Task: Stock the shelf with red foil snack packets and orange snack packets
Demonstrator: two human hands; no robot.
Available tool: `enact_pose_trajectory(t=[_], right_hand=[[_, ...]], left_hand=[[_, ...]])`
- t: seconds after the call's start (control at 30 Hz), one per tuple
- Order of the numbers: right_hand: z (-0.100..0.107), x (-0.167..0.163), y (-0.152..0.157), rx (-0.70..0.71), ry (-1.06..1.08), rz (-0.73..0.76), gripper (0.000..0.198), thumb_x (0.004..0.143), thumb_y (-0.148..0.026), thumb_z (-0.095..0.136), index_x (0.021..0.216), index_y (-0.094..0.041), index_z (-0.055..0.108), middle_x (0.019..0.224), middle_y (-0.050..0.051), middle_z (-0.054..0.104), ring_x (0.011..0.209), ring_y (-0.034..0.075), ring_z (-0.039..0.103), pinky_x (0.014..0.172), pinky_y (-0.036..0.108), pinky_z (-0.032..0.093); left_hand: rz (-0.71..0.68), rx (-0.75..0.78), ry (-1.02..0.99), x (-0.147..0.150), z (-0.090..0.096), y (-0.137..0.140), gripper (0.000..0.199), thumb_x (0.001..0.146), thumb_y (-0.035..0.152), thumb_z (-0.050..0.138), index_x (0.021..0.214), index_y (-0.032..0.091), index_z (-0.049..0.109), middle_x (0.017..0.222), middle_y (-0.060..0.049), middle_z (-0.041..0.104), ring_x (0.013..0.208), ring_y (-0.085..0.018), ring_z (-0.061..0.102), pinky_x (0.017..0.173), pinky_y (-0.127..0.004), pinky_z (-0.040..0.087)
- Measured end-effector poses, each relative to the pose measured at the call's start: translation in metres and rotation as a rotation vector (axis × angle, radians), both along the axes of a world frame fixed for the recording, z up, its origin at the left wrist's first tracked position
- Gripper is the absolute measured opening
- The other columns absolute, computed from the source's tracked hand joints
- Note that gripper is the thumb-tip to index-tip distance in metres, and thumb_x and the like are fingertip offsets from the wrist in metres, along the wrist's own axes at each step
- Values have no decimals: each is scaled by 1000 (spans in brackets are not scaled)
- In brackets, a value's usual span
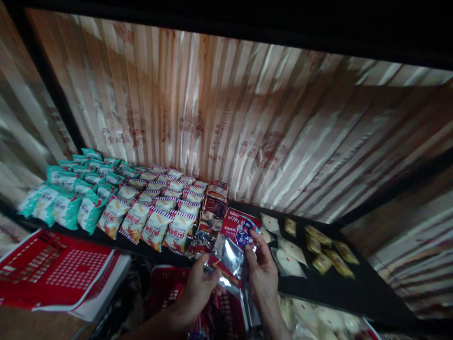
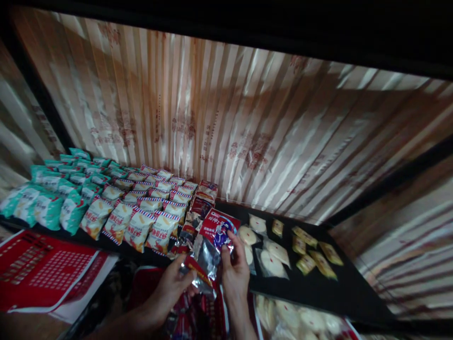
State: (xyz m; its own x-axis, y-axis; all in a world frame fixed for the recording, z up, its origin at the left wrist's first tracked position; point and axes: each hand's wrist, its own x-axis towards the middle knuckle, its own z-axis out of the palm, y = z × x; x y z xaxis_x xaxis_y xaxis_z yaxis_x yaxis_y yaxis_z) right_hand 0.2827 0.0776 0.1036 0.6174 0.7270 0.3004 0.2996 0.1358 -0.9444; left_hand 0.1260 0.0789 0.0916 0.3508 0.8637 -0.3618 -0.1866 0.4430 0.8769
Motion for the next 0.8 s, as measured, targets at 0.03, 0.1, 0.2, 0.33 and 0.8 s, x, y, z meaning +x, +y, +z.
enact_pose_trajectory(t=[0.03,0.1,0.2,0.33,0.8], right_hand=[[-1,4,9,2,-8,-1,49,75,-43,60,120,-23,59,121,7,62,109,24,56,92,39,46],[-4,13,29,2,7,4,51,75,-43,60,122,-23,58,120,7,62,107,23,57,90,39,47],[-9,25,63,12,40,24,55,75,-44,58,125,-23,55,115,7,64,96,22,61,84,38,50],[-16,42,111,16,41,55,55,75,-44,56,124,-20,55,107,7,67,89,21,63,78,37,52],[-37,64,229,-161,-94,102,47,70,-32,48,112,-16,62,91,6,71,76,19,66,73,33,53]], left_hand=[[35,13,-5,4,3,6,60,60,51,73,105,16,53,57,3,61,47,-12,55,49,-22,41],[95,27,-24,13,10,20,56,61,46,73,104,16,53,59,4,60,46,-10,54,49,-22,42],[129,2,-63,26,22,43,53,65,40,71,108,15,52,61,4,59,47,-10,54,47,-21,42],[181,-13,-156,44,27,78,34,67,28,69,96,15,58,68,2,60,51,-8,55,51,-19,43],[451,-23,-90,88,21,173,30,71,-2,52,97,13,57,66,3,59,46,-7,53,48,-18,44]])
